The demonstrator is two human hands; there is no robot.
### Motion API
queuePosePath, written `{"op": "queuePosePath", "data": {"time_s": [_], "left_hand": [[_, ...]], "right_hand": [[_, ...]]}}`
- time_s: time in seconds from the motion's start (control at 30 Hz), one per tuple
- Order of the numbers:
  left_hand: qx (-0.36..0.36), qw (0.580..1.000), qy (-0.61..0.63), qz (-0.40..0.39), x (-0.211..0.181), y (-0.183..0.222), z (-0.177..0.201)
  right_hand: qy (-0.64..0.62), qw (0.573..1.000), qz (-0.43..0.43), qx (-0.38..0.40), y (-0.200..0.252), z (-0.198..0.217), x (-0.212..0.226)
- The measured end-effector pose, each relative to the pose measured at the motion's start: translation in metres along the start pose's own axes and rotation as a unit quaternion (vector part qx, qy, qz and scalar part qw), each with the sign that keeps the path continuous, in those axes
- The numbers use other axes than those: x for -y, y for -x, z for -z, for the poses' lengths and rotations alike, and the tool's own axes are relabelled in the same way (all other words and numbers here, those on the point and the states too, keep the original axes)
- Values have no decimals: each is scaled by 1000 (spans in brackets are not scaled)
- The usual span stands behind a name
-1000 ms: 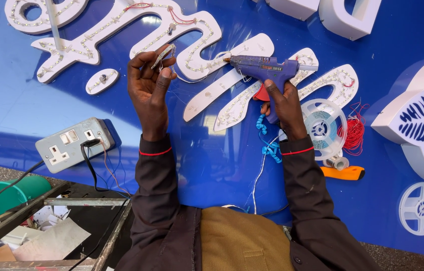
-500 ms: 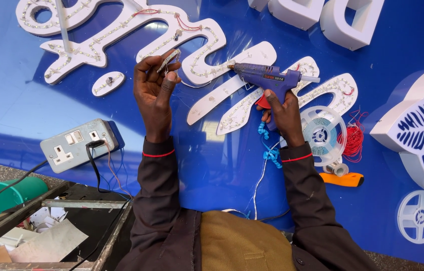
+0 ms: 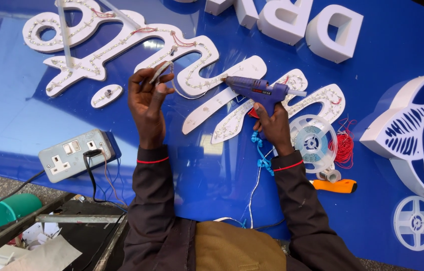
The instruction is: The person applies a line of adhesive to a white letter-shaped object using a glue gun and then presses a flexible LED strip onto the adhesive by hand.
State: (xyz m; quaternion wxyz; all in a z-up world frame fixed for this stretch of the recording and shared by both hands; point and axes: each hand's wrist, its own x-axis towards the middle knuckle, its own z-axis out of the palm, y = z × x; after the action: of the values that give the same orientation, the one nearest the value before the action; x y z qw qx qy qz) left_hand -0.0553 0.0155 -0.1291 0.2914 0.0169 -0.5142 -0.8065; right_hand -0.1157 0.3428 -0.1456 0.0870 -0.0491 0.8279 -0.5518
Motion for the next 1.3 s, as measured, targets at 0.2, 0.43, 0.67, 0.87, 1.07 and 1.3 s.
{"op": "queuePosePath", "data": {"time_s": [0.2, 0.43, 0.67, 0.87, 1.07, 1.3], "left_hand": [[-99, 993, 53, -23, -21, 1, 14], [-150, 985, 53, -72, -73, 23, 39], [-117, 989, 37, -78, -95, 27, 6], [-128, 987, 48, -82, -91, 35, 13], [-148, 985, 29, -81, -92, 43, 20], [-187, 975, 81, -87, -120, 53, 19]], "right_hand": [[-82, 996, 26, -21, 25, 4, 2], [-181, 983, 18, -41, 29, 13, 20], [-163, 987, -9, 12, 24, -17, 36], [-122, 992, -23, 11, 11, -18, 24], [-92, 995, -32, 13, 13, -14, 25], [-69, 995, -69, 7, 16, -14, 14]]}}
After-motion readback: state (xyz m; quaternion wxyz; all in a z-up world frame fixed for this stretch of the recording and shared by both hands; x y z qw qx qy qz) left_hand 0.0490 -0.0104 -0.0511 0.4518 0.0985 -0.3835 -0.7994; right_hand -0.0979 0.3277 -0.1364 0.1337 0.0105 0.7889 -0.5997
